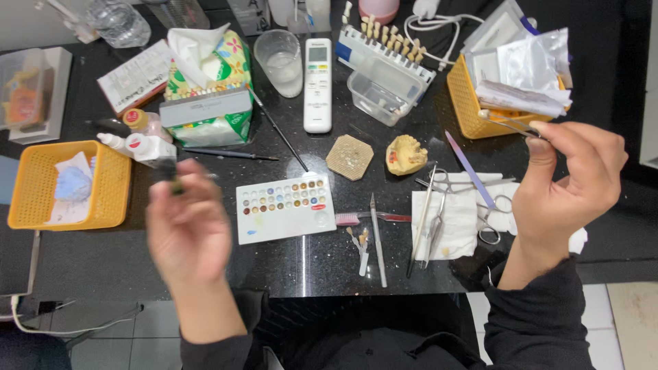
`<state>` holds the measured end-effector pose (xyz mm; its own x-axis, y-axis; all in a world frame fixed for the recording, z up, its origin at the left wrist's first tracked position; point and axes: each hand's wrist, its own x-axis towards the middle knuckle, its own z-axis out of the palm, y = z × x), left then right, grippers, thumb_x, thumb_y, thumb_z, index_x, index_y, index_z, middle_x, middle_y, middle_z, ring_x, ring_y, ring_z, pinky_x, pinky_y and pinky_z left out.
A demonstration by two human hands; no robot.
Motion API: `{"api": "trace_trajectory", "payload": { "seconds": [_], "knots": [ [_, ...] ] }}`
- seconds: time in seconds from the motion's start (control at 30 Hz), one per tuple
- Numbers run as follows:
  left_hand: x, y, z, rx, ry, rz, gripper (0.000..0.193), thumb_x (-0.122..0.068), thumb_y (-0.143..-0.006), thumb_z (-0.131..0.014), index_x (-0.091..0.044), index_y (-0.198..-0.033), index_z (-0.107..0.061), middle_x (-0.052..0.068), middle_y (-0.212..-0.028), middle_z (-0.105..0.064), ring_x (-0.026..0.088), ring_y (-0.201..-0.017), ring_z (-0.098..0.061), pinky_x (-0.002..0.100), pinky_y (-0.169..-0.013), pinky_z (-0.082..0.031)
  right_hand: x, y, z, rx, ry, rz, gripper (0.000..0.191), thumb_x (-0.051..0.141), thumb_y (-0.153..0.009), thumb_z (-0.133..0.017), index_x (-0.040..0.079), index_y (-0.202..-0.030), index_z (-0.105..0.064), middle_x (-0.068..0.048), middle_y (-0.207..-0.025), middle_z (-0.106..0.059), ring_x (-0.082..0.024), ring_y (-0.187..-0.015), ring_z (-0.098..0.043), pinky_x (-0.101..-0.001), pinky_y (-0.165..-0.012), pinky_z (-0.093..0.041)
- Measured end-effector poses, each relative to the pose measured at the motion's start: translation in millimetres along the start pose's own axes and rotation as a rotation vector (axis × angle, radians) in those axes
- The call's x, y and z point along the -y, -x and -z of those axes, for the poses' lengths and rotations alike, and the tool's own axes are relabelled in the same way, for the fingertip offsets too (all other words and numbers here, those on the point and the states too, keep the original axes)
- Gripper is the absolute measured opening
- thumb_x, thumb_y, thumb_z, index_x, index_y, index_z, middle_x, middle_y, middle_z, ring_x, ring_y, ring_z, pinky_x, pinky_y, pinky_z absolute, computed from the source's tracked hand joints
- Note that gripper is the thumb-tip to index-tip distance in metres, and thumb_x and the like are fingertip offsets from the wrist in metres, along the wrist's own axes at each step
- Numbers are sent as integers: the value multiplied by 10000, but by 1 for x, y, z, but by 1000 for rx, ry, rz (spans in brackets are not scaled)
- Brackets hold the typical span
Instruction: The person holds a small dental crown with tweezers and uses a fine brush to apply ceramic or stain material to it, checking the shade against a VITA shade guide. They wipe the brush on a tissue, work over a mesh pad, and place the finished crown onto a plaster dental model on the bench.
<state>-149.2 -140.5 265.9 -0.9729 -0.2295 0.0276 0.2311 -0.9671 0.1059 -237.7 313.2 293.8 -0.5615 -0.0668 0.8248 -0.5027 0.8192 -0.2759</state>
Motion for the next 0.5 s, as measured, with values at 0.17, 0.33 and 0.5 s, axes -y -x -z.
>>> {"api": "trace_trajectory", "payload": {
  "seconds": [0.17, 0.33, 0.5],
  "knots": [
    [-161, 63, 59, -142, 149, -655, 606, 14, -978, -774, 100, -1476, -438, 206, -1295, -611, 269, -1171, -692, 241, -831, -631, 0, -5, -11, -3, -42, 55, 146, 25, -1079, -699, -23, -1214, -728, -110, -1158, -669, -251, -1052, -603, -309, -945, -443],
    [-240, 119, 106, -281, 292, -976, 693, 120, -895, -780, 121, -1447, -361, 293, -1305, -604, 346, -1167, -733, 314, -807, -607, -6, -5, -23, 37, -164, 38, 165, -42, -1076, -634, -62, -1233, -679, -142, -1165, -635, -245, -1064, -630, -283, -944, -497],
    [-246, 154, 113, -218, 188, -999, 612, 64, -970, -692, 88, -1498, -383, 263, -1375, -594, 321, -1192, -703, 302, -855, -638, -13, -2, -28, 33, -171, 39, 164, -71, -1081, -612, -79, -1236, -665, -155, -1180, -637, -246, -1068, -637, -277, -962, -508]
  ]
}}
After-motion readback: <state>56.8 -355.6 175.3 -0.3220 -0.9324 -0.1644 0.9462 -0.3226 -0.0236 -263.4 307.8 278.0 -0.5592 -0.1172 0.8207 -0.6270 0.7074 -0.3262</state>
